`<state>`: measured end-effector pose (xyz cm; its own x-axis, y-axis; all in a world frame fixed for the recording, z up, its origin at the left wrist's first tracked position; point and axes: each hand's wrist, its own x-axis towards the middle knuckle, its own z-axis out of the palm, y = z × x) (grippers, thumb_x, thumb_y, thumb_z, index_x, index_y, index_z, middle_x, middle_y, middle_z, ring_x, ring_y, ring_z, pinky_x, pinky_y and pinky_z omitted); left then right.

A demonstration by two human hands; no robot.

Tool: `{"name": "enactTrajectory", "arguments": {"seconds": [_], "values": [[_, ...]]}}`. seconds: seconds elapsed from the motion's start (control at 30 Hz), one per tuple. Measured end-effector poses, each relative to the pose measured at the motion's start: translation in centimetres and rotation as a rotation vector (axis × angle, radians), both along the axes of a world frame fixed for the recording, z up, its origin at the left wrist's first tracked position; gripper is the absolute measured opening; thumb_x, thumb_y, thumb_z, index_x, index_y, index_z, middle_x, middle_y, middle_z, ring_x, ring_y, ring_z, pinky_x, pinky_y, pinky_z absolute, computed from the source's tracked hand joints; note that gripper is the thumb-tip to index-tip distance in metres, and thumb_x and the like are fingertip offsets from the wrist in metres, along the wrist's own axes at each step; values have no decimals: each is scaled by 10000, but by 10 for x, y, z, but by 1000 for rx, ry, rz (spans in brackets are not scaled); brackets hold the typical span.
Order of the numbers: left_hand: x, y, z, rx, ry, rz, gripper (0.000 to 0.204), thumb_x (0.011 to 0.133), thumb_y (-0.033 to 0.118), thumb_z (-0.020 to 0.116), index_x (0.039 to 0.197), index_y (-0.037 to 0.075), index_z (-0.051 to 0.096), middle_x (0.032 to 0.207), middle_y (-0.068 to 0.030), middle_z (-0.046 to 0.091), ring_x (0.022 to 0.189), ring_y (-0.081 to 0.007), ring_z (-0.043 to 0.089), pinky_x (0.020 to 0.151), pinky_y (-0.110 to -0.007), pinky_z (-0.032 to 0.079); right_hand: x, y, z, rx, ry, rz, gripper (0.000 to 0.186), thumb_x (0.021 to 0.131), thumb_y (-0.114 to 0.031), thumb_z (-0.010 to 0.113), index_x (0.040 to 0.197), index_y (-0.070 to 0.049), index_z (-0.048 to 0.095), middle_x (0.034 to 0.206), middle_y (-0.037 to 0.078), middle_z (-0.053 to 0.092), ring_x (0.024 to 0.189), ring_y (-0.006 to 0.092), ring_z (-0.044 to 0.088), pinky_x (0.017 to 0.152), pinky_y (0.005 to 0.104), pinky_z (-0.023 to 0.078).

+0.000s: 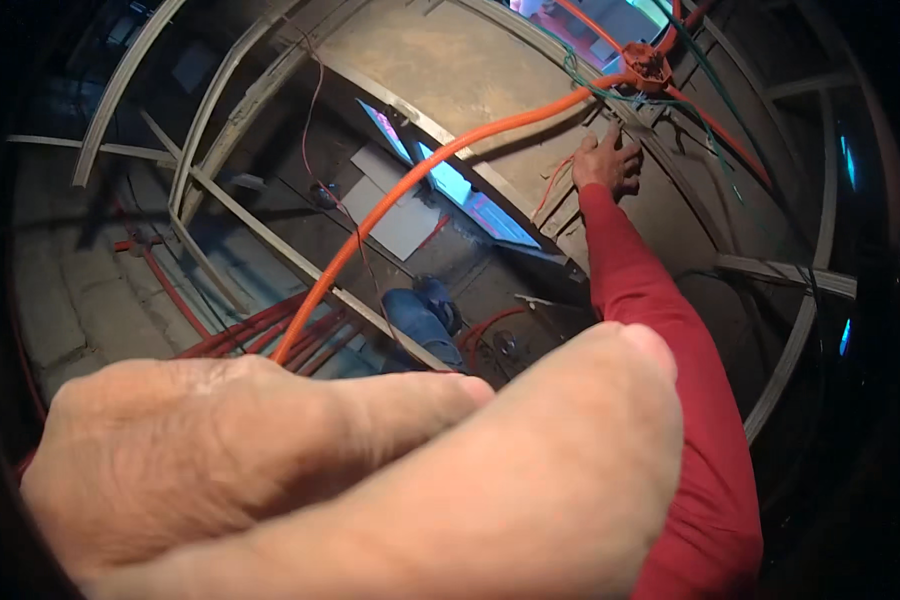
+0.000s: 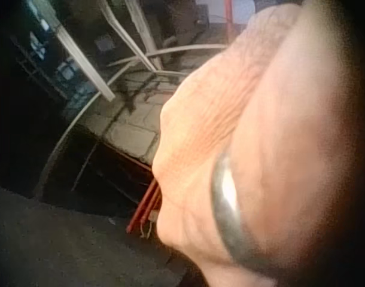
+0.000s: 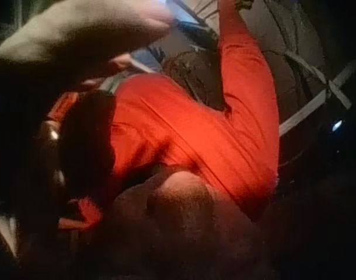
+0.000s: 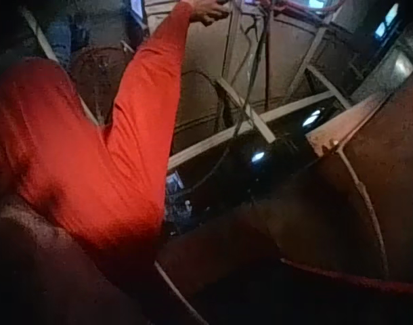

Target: The person pulls orange electrical conduits and arranges wires along a metal support structure within a utility space.

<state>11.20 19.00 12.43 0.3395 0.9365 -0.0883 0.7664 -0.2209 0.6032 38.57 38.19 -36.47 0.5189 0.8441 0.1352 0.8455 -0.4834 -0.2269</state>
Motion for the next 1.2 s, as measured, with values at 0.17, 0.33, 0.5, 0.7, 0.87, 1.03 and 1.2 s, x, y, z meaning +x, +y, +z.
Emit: {"name": "enactTrajectory", "arguments": {"seconds": [0.17,0.33,0.5,0.7,0.87,1.03,1.2], "values": [[-2,-9,-3,7,-48,-92,351,707,185,909,1012,58,790,749,-64,724,609,-116,652,587,-267,530,2,-15,23,22,114,5,617,1033,-458,448,1599,-235,346,1620,355,208,1482,541,265,1143,740,183],[0,-12,-10,16,-92,-180,355,722,152,882,1044,49,778,764,-71,724,621,-120,658,596,-274,534,17,-14,16,-46,119,-15,619,1035,-459,454,1607,-256,336,1614,346,221,1470,533,285,1146,745,182],[-15,-19,-16,-19,-112,-138,361,736,120,855,1077,40,765,779,-79,724,634,-125,663,604,-280,538,7,-1,-9,55,20,28,656,1005,-541,486,1585,-260,363,1571,328,281,1459,524,303,1098,770,230],[-15,-28,-18,16,-135,-148,373,753,80,823,1116,28,750,797,-87,725,649,-131,670,614,-288,543,11,-12,15,-17,61,-5,625,1028,-513,482,1582,-247,369,1597,330,239,1460,513,303,1130,749,212],[-21,-35,-20,20,-147,-152,386,768,47,796,1148,19,738,813,-94,725,661,-135,675,623,-295,546,11,-13,16,-43,74,-5,632,1034,-520,465,1588,-236,359,1574,334,260,1454,530,301,1120,759,209],[-24,-36,-19,-19,-182,-148,401,782,14,769,1181,10,725,828,-101,725,673,-140,681,631,-302,550,12,-12,8,-27,32,-1,624,1027,-511,463,1582,-244,360,1579,340,266,1460,545,295,1122,751,218],[-46,-34,-39,-110,-241,-82,418,797,-18,743,1214,1,713,843,-109,726,686,-145,686,640,-308,554,5,-10,12,-13,99,-1,632,1029,-501,454,1600,-258,336,1631,357,198,1481,567,281,1136,752,196]]}}
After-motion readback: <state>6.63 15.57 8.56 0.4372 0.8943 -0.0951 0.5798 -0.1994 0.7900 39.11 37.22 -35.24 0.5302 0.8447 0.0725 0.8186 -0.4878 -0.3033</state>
